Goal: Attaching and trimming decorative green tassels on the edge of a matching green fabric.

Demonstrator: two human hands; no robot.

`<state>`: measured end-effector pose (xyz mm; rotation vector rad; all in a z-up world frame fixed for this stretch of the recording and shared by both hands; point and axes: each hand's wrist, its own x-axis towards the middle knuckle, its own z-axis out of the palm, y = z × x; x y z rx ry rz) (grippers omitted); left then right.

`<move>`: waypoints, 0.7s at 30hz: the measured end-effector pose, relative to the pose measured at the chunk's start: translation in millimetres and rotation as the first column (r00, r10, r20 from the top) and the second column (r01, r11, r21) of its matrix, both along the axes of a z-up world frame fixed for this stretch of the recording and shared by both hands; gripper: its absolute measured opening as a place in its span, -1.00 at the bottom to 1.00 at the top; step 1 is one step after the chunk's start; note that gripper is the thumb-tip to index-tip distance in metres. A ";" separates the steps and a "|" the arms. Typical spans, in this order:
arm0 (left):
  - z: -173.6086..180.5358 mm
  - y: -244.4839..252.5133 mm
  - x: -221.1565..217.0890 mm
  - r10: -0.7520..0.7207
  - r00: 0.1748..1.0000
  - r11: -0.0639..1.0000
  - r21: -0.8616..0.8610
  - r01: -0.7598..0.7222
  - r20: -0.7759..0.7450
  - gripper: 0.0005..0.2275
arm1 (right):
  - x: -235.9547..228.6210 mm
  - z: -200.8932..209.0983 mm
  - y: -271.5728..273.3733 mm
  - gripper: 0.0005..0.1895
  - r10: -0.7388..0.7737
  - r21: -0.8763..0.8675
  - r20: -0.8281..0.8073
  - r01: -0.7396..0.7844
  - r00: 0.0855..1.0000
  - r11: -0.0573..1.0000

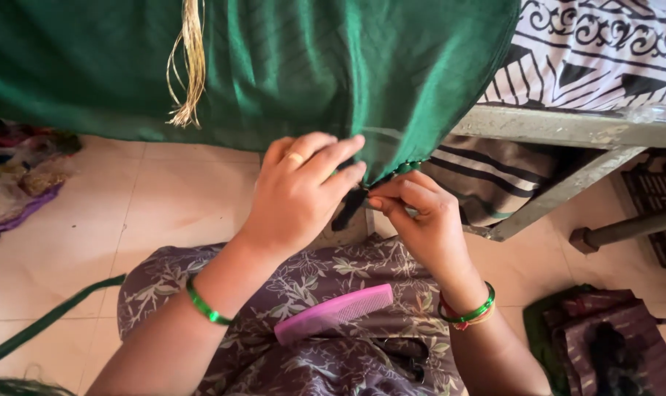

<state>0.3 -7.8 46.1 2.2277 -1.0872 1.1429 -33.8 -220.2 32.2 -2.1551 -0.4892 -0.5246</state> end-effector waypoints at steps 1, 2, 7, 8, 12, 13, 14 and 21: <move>-0.4 1.5 -3.1 -0.031 0.999 0.999 -0.031 0.031 -0.018 -0.85 | 0.8 0.6 -1.0 -0.89 0.003 0.015 0.011 -0.003 1.000 1.000; -1.7 3.2 -7.0 -0.063 0.997 0.996 -0.063 0.061 -0.039 -0.86 | 0.7 0.4 -1.8 -0.89 0.005 0.030 0.018 -0.005 1.000 1.000; -44.3 -8.6 -7.6 -0.311 0.919 0.867 -0.468 0.170 -0.243 -0.87 | 2.4 -1.5 -0.4 -0.88 0.004 0.010 0.041 -0.005 0.999 1.000; -51.3 -11.4 -5.9 -0.426 0.862 0.780 -0.595 0.195 -0.276 -0.90 | 2.1 -1.0 0.3 -0.88 0.019 -0.002 0.045 -0.019 0.999 1.000; -53.4 -22.2 1.1 -0.461 0.810 0.715 -0.692 0.099 -0.361 -0.90 | -3.2 9.2 6.6 -0.81 0.009 -0.062 0.026 -0.008 1.000 0.998; -52.7 -24.3 4.0 -0.397 0.838 0.747 -0.662 0.060 -0.373 -0.90 | -3.8 10.6 7.8 -0.74 0.005 -0.075 0.013 -0.004 1.000 0.997; -52.1 -26.2 7.0 -0.333 0.862 0.777 -0.629 0.020 -0.383 -0.89 | -4.7 11.7 9.2 -0.66 -0.002 -0.087 -0.001 0.002 1.000 0.996; -62.6 -29.7 16.0 -0.566 0.588 0.684 -0.728 -0.057 -0.578 -0.91 | -0.6 -8.3 0.2 -0.68 -0.013 -0.056 0.075 0.017 0.997 0.998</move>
